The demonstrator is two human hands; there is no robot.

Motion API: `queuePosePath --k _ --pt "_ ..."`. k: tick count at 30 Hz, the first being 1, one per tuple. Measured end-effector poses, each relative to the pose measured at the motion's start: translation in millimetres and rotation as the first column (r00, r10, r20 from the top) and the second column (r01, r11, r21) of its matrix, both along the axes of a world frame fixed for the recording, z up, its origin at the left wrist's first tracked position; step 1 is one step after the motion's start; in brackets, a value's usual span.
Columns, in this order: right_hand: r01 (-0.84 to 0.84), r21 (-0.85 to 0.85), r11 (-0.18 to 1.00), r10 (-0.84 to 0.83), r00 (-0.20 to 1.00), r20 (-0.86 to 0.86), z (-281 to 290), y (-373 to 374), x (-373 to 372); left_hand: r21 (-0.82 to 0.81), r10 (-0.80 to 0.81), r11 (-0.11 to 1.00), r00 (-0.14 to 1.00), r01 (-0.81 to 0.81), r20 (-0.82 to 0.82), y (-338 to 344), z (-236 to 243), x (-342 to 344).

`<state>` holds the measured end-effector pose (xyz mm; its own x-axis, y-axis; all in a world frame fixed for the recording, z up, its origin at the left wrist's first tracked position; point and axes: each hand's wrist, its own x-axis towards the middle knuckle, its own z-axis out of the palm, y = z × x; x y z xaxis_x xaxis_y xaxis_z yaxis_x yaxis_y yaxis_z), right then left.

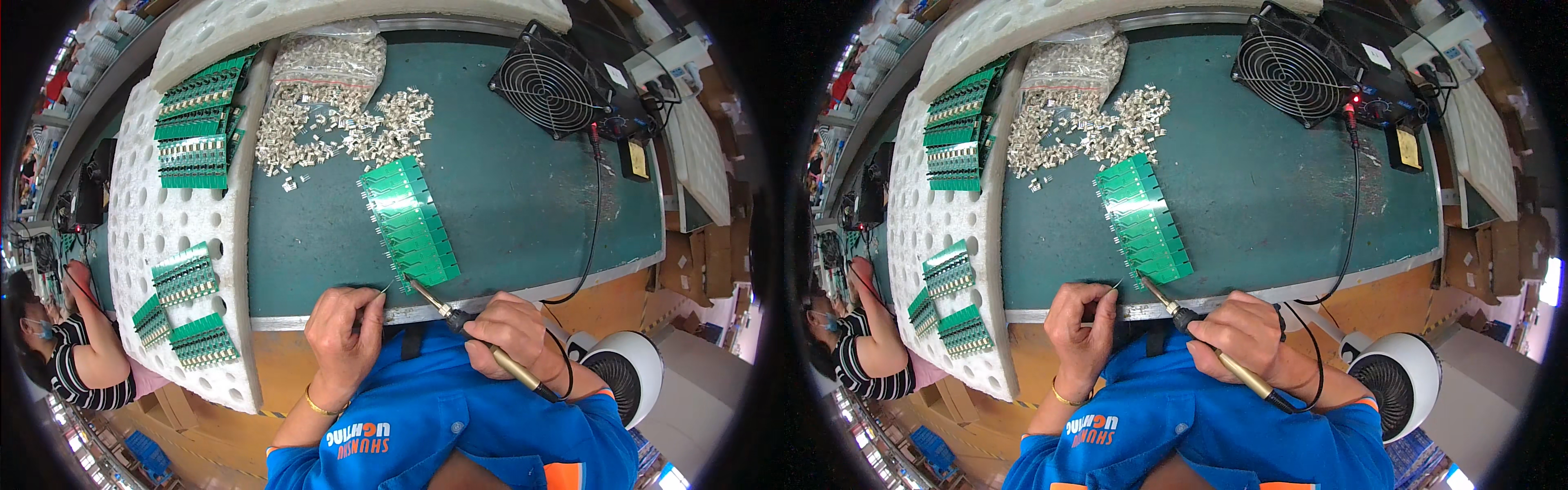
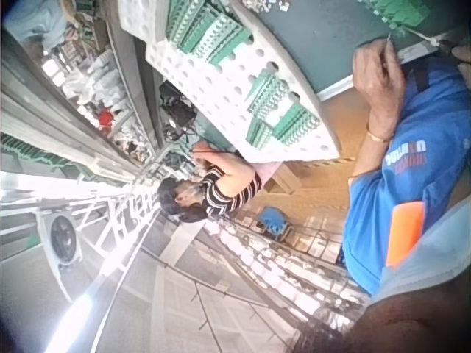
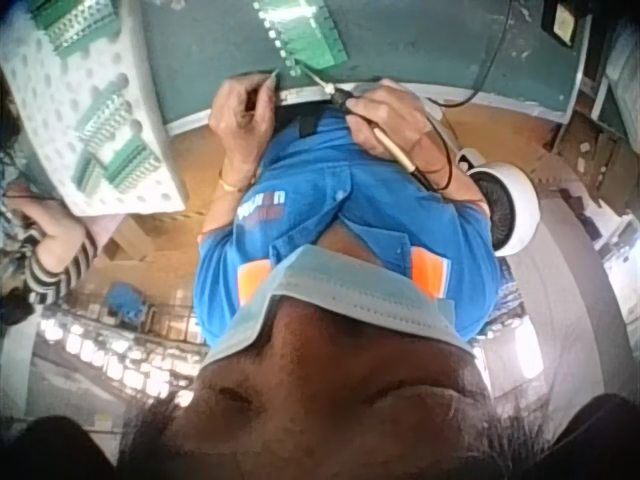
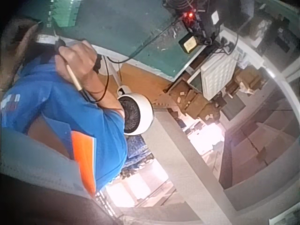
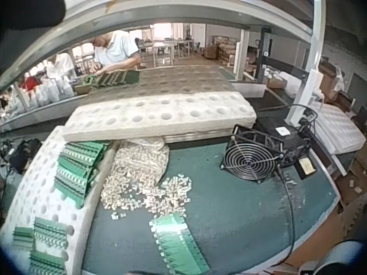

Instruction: The person takes a circuit board and solders electronic components onto it using a soldering iron and solder wire.

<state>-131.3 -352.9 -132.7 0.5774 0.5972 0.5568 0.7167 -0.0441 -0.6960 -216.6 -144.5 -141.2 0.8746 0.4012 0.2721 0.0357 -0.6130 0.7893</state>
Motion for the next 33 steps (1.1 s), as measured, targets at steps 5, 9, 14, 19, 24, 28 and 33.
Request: queuePosePath --k 5,9,14,19,24,28,33 --pt "-0.033 -0.057 0.998 0.036 0.998 0.059 7.0 -1.4 1.6 0.047 -0.037 0.998 0.999 0.036 0.012 3.0 -2.1 -1.3" --pt "0.034 -0.024 0.999 -0.032 0.997 0.063 5.5 -7.0 1.6 0.043 -0.028 0.999 1.0 0.028 0.011 2.6 -1.8 -1.5" --pt "0.004 -0.015 1.0 -0.004 0.999 0.035 2.5 -5.3 0.6 0.047 -0.025 0.999 1.0 0.024 0.017 2.2 -1.7 -0.8" --pt "0.0 0.001 1.0 0.0 1.0 0.014 1.6 -3.9 1.8 -0.026 0.015 1.0 1.0 -0.015 0.007 -0.1 -0.8 -1.5" --pt "0.004 0.035 0.999 -0.003 1.0 -0.015 1.4 -2.9 5.1 -0.018 0.018 1.0 1.0 -0.018 0.021 0.8 -1.7 -1.3" --pt "0.001 0.067 0.998 0.003 0.998 -0.057 0.0 -3.6 7.3 -0.007 0.023 1.0 0.999 -0.023 0.028 1.3 -1.5 -1.0" --pt "0.017 0.089 0.996 -0.007 0.995 -0.104 -0.1 -5.2 7.9 -0.008 0.037 0.999 0.999 -0.037 -0.026 1.3 -0.7 -4.3"
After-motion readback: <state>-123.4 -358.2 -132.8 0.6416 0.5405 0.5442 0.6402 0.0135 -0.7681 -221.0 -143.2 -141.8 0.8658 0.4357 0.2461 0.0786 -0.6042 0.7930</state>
